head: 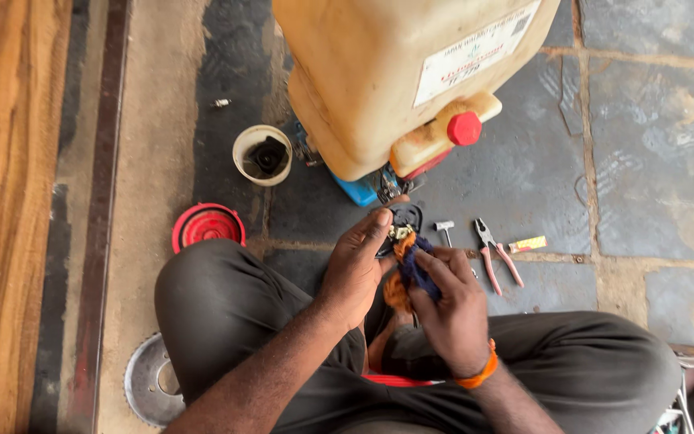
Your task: The person sits on the floor repairing a knapsack power sprayer. They remove the pump cover, handle and wipe small engine parts with a cloth, reposition the machine, and use a screwdriver to work on the pump assembly near the tank.
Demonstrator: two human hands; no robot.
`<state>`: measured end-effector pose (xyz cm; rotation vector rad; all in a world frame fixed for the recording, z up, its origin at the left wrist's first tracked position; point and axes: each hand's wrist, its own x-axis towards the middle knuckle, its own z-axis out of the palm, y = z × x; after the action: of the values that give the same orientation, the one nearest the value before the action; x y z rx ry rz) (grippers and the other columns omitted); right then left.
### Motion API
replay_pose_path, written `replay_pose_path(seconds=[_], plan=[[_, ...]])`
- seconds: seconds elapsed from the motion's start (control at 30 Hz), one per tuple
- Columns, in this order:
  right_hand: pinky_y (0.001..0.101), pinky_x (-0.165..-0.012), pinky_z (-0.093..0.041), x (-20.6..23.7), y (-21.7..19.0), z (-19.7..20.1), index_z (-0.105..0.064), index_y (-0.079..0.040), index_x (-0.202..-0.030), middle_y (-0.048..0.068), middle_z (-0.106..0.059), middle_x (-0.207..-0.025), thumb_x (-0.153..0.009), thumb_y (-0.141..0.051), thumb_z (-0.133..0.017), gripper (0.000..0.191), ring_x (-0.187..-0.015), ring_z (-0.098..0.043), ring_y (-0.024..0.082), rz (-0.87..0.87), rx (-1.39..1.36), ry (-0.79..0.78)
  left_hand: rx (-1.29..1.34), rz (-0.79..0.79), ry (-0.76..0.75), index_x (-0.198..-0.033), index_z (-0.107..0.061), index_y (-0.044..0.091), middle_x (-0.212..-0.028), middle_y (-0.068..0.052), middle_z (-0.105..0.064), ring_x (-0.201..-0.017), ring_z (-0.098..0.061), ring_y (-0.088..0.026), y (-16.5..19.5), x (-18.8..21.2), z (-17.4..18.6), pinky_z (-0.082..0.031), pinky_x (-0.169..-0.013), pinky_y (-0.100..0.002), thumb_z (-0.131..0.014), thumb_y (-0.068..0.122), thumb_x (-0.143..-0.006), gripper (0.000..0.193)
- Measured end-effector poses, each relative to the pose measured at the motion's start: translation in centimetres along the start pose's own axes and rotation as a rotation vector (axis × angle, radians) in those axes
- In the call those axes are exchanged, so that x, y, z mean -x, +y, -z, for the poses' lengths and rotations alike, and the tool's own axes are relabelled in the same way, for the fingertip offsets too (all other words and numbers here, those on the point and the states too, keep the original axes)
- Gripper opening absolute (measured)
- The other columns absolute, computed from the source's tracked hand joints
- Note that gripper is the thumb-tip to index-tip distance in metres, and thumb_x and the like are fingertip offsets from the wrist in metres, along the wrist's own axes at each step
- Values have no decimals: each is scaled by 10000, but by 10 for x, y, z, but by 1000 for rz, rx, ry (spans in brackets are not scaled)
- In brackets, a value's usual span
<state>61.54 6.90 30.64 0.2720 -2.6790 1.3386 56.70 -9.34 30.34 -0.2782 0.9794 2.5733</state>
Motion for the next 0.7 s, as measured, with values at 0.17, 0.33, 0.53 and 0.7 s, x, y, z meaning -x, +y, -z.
replay_pose_path(seconds=[0.17,0.33,0.53,0.7], plan=[[339,-897,-540,-15,31,30,-680,37,-1145,141,-678,-1145,-872,-2,-512,322,-1015,-650,235,-231,-540,34,125,114,-34,-1311,-632,80,-1232,-39,-672,-1120,-666,-147,13,-2,-5,-563,-986,-422,-578,381,-1016,425],[422,-686,-590,-13,19,36,-645,59,-1224,226,-654,-1069,-1081,-122,-517,264,-832,-674,300,-391,-1047,69,117,150,-3,-1361,-590,77,-1208,-39,-684,-1082,-671,-146,10,-5,-7,-563,-957,-410,-536,461,-1014,520],[417,-769,-571,-10,-28,-3,-606,-32,-1398,200,-594,-1271,-729,-55,-673,672,-977,-681,344,74,310,18,53,131,-40,-1436,-590,77,-1139,-46,-651,-1032,-639,-120,-10,-3,-5,-539,-917,-316,-509,438,-1067,522],[443,-800,-559,-16,-32,-11,-630,-127,-1359,179,-600,-1250,-738,-148,-737,631,-1015,-664,379,78,365,65,-85,58,5,-1415,-601,79,-1148,-1,-666,-1051,-631,-77,-19,-8,5,-529,-934,-260,-511,340,-1059,451]])
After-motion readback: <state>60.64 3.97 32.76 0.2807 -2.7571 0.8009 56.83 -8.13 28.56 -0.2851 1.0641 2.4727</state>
